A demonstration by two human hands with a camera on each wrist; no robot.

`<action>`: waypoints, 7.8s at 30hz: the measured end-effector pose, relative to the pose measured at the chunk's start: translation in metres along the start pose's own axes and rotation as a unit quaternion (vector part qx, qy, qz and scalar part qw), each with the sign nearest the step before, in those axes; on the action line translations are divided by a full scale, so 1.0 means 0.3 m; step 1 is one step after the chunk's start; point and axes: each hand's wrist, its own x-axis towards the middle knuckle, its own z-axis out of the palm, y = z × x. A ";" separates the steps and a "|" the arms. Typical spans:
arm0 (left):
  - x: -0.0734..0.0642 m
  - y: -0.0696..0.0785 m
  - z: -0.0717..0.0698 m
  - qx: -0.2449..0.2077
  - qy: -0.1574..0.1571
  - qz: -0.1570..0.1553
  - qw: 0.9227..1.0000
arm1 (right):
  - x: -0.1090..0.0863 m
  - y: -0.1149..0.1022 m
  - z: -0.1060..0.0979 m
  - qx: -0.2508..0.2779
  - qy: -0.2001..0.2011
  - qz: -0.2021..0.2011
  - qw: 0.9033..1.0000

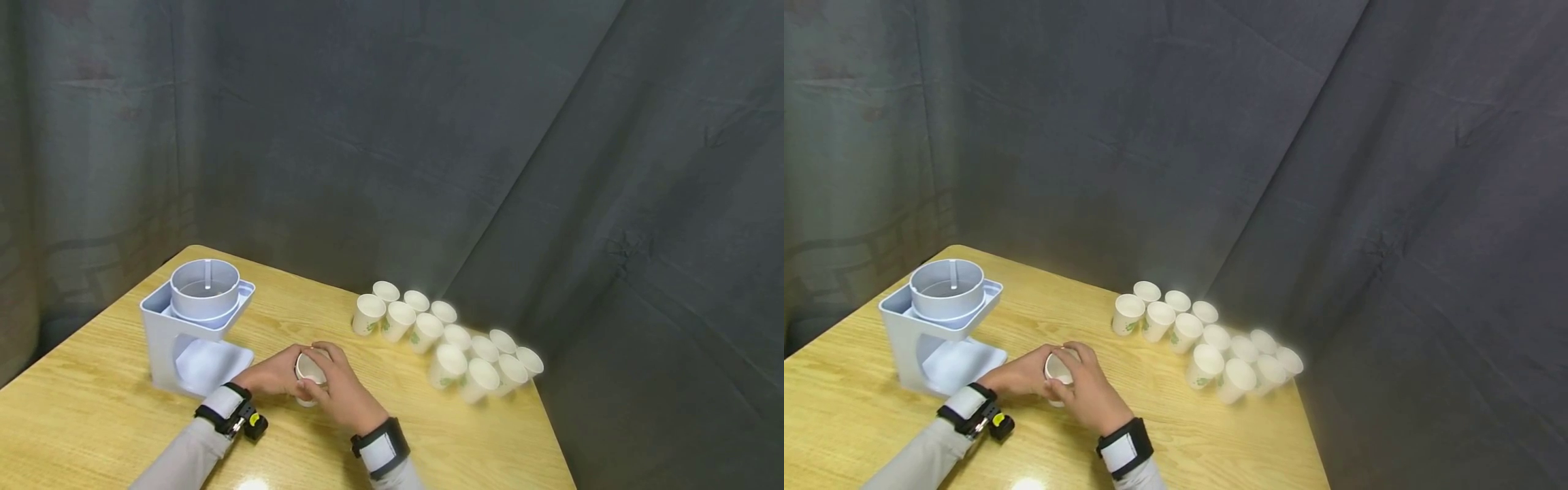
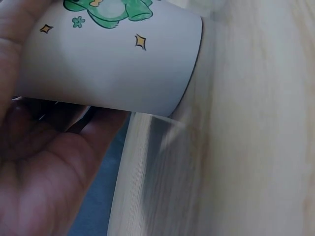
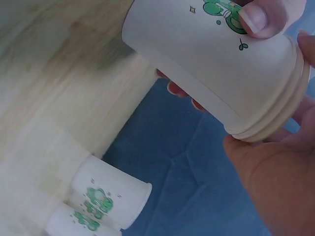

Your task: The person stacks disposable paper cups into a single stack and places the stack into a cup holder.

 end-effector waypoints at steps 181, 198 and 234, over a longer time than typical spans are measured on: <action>0.008 0.013 0.001 -0.001 -0.001 -0.020 1.000 | 0.002 0.040 -0.196 0.023 0.110 -0.063 0.992; 0.003 0.015 0.000 0.013 0.007 -0.019 1.000 | 0.021 0.019 -0.146 -0.003 0.083 -0.063 0.995; -0.001 0.026 0.002 0.013 0.006 -0.032 0.999 | 0.104 0.131 -0.091 0.127 0.021 0.009 0.992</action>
